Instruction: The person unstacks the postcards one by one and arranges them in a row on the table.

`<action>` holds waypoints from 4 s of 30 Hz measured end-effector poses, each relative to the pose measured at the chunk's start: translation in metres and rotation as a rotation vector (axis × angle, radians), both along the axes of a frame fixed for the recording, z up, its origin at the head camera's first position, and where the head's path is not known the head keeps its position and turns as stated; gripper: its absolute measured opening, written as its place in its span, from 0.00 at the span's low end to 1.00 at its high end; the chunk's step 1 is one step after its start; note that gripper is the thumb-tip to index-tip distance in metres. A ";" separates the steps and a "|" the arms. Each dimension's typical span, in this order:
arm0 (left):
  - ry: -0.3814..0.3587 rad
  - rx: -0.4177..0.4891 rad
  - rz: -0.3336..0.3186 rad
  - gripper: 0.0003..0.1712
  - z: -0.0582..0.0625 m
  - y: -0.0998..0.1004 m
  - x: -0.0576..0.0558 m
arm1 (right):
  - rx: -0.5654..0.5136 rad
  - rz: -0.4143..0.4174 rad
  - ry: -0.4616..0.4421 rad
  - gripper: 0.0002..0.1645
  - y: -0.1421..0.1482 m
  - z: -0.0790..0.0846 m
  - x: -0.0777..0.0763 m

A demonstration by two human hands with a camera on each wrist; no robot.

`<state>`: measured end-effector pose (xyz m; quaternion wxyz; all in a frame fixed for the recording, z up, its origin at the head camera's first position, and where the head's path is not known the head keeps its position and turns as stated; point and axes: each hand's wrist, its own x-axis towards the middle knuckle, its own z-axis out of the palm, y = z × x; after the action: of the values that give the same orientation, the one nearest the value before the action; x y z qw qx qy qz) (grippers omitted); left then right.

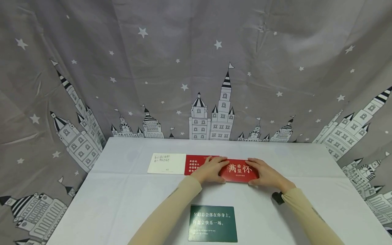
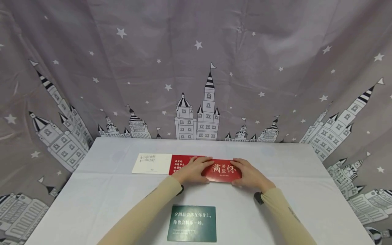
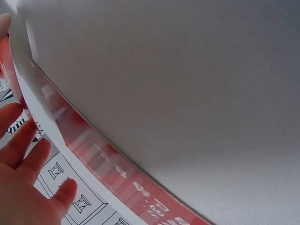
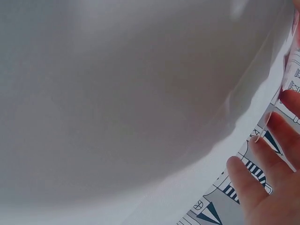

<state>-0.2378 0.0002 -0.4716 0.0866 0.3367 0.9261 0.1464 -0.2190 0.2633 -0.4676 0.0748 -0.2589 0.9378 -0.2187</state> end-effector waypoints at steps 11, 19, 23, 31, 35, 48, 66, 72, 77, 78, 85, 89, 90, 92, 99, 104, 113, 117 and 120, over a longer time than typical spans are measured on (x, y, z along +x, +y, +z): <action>-0.018 0.023 0.017 0.44 -0.003 -0.001 -0.006 | 0.013 -0.001 0.000 0.48 -0.002 0.001 -0.007; -0.021 0.011 0.041 0.45 -0.001 0.002 -0.010 | 0.034 -0.012 -0.019 0.48 -0.003 0.002 -0.014; -0.028 0.003 0.049 0.45 -0.002 0.003 -0.011 | 0.051 -0.017 -0.027 0.48 -0.003 0.004 -0.015; -0.022 -0.010 0.048 0.45 0.000 0.006 -0.015 | 0.071 -0.039 -0.041 0.48 -0.005 0.005 -0.018; -0.017 -0.022 0.048 0.45 -0.001 0.007 -0.018 | 0.075 -0.043 -0.049 0.49 -0.005 0.005 -0.021; -0.043 -0.034 0.070 0.45 -0.004 0.009 -0.020 | 0.074 -0.041 -0.058 0.49 -0.004 0.001 -0.026; -0.079 -0.053 0.092 0.45 0.000 0.013 -0.023 | 0.083 -0.059 -0.109 0.48 -0.007 0.001 -0.031; -0.084 -0.056 0.084 0.45 0.000 0.014 -0.023 | 0.069 -0.042 -0.100 0.47 -0.006 0.000 -0.031; -0.080 -0.049 0.092 0.46 -0.001 0.013 -0.023 | 0.079 -0.051 -0.109 0.48 -0.006 0.001 -0.031; -0.081 -0.048 0.095 0.46 -0.001 0.013 -0.023 | 0.079 -0.053 -0.110 0.48 -0.006 0.002 -0.031; -0.096 -0.044 0.109 0.46 -0.001 0.012 -0.021 | 0.071 -0.038 -0.087 0.46 -0.006 0.002 -0.030; -0.082 -0.035 0.103 0.46 -0.001 0.011 -0.021 | 0.063 -0.025 -0.075 0.45 -0.006 0.001 -0.029; -0.078 -0.032 0.101 0.46 -0.001 0.010 -0.020 | 0.061 -0.024 -0.075 0.45 -0.006 0.001 -0.028; -0.076 -0.027 0.097 0.46 -0.001 0.009 -0.020 | 0.058 -0.023 -0.073 0.45 -0.007 0.001 -0.027; -0.074 -0.007 0.083 0.47 0.000 0.003 -0.019 | 0.062 -0.038 -0.058 0.46 -0.009 0.003 -0.019; -0.061 -0.012 0.046 0.47 0.003 0.000 -0.013 | 0.062 -0.014 -0.015 0.45 -0.011 0.002 -0.012; -0.020 0.024 0.003 0.47 0.008 -0.015 0.000 | 0.028 -0.019 0.008 0.45 -0.015 0.005 0.000; -0.008 0.047 -0.013 0.46 0.011 -0.022 0.007 | 0.007 -0.034 0.006 0.44 -0.016 0.006 0.005; -0.004 0.076 -0.025 0.47 0.012 -0.026 0.012 | 0.003 -0.052 -0.002 0.44 -0.017 0.007 0.009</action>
<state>-0.2254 -0.0258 -0.4594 0.0776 0.3509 0.9155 0.1809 -0.2101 0.2462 -0.4609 0.0704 -0.2340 0.9446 -0.2192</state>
